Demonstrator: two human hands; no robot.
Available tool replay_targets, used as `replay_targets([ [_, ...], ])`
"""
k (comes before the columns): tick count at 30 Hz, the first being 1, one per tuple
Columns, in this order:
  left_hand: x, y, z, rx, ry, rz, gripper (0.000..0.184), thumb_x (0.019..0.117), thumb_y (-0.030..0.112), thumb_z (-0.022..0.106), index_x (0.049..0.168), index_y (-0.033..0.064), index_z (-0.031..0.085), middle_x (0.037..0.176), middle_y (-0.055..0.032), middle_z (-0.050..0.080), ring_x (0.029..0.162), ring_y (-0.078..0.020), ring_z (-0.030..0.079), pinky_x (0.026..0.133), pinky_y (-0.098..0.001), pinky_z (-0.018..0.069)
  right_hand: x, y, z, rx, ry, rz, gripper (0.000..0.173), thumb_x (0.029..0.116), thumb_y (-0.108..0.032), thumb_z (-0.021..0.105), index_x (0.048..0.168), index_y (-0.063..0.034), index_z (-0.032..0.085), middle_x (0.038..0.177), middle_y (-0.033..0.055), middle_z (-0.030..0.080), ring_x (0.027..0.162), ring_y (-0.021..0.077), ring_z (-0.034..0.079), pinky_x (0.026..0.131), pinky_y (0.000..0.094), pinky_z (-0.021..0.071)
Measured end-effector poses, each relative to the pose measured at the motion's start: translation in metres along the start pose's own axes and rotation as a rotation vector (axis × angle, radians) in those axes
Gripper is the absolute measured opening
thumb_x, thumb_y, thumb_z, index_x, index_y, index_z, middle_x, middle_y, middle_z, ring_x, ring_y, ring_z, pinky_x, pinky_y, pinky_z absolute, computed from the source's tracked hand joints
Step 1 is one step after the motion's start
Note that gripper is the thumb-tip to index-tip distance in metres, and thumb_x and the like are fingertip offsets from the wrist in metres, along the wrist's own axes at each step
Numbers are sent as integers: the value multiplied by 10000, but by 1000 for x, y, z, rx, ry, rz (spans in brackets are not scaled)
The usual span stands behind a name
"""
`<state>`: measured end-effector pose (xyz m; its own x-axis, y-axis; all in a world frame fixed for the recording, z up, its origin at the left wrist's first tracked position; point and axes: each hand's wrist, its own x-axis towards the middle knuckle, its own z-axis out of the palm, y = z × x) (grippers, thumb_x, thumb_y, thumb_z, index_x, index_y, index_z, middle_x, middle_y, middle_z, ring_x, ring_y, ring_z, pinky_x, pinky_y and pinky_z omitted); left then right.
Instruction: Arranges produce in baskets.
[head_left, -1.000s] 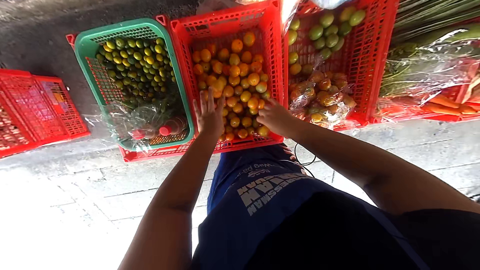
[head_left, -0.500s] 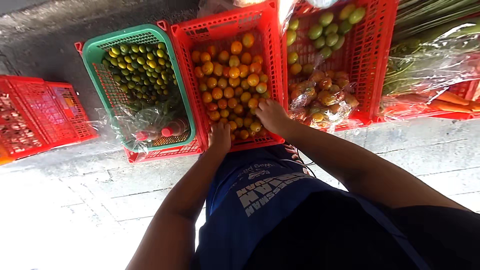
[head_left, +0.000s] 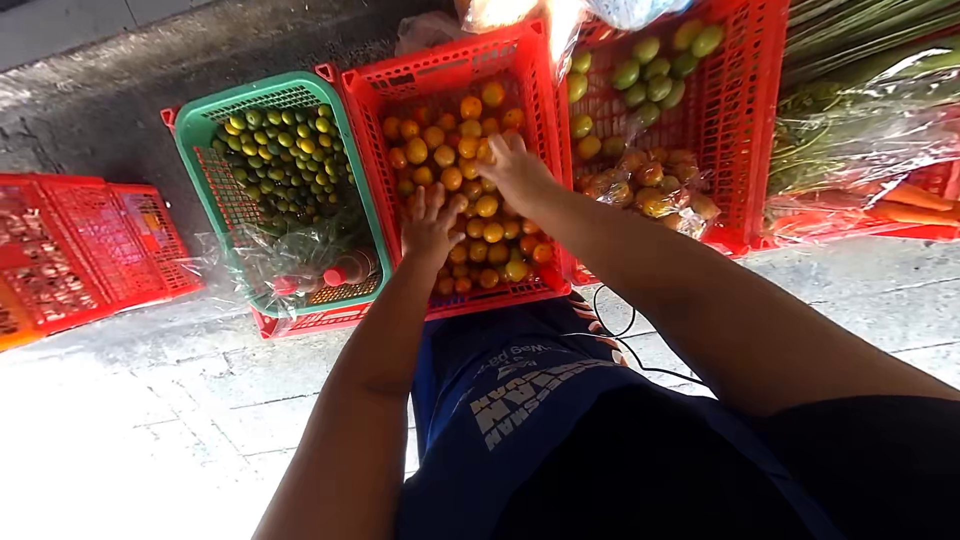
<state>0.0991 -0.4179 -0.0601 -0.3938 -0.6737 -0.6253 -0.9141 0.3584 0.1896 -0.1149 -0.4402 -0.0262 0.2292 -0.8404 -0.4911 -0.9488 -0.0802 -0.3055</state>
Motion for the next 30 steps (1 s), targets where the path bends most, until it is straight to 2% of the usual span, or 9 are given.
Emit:
replay_targets([
  [3,3,4,-14,-119,121,-176,684,1064,456,502,1656,308,193,1741,-106,-19,1586,-419,13,1179,-614,323,12,5,-18,49,51,122,684,841,119,719,1438,-177,565,1631,217,255,1399,528,388,900,585,589],
  [6,-5,16,-9,-135,112,-77,682,1066,378,514,1654,189,226,1738,-134,15,1588,-417,-4,1227,-680,128,-5,4,-6,38,106,57,657,836,98,711,1435,-129,564,1613,246,321,1450,508,352,1077,646,449],
  [8,-10,20,9,-52,32,80,635,1075,397,490,1647,241,262,1744,-75,54,1596,-376,11,1237,-674,72,-27,7,28,-5,85,-176,590,859,88,688,1405,-119,599,1607,216,385,1503,471,316,1186,705,285],
  [11,-1,10,32,131,-73,231,569,1100,425,396,1643,336,253,1745,66,36,1607,-274,-32,1255,-624,27,-41,26,70,-111,20,-410,641,940,39,624,1490,-288,573,1672,53,365,1578,346,234,1258,669,132],
  [14,15,-9,24,211,-4,276,574,1093,403,439,1639,337,272,1729,135,112,1608,-238,16,1249,-631,20,-27,40,59,-150,14,-302,711,937,61,610,1511,-353,536,1696,66,312,1598,353,158,1264,681,48],
  [18,28,-4,-20,131,63,96,591,1093,433,411,1648,327,237,1747,-26,46,1599,-358,2,1243,-659,37,-3,37,12,-117,26,42,903,837,100,698,1610,-251,390,1743,85,148,1609,379,3,1234,724,-39],
  [21,15,8,-24,109,47,146,594,1088,499,389,1645,386,213,1749,-11,-5,1597,-369,-41,1229,-694,29,-22,22,8,-29,84,19,977,746,4,831,1598,-221,409,1743,106,132,1601,413,1,1211,765,-32],
  [25,-30,19,29,38,12,305,614,1044,557,477,1601,320,377,1744,-67,65,1591,-400,15,1209,-732,75,-87,2,61,63,109,-180,689,891,11,707,1503,-263,549,1693,68,314,1587,371,184,1255,710,74],
  [30,-53,-1,59,143,-116,221,660,982,628,553,1584,458,345,1743,-42,85,1600,-345,14,1229,-684,46,-129,15,100,36,-12,-174,456,979,3,583,1403,-154,644,1571,156,493,1514,414,355,1271,634,178],
])
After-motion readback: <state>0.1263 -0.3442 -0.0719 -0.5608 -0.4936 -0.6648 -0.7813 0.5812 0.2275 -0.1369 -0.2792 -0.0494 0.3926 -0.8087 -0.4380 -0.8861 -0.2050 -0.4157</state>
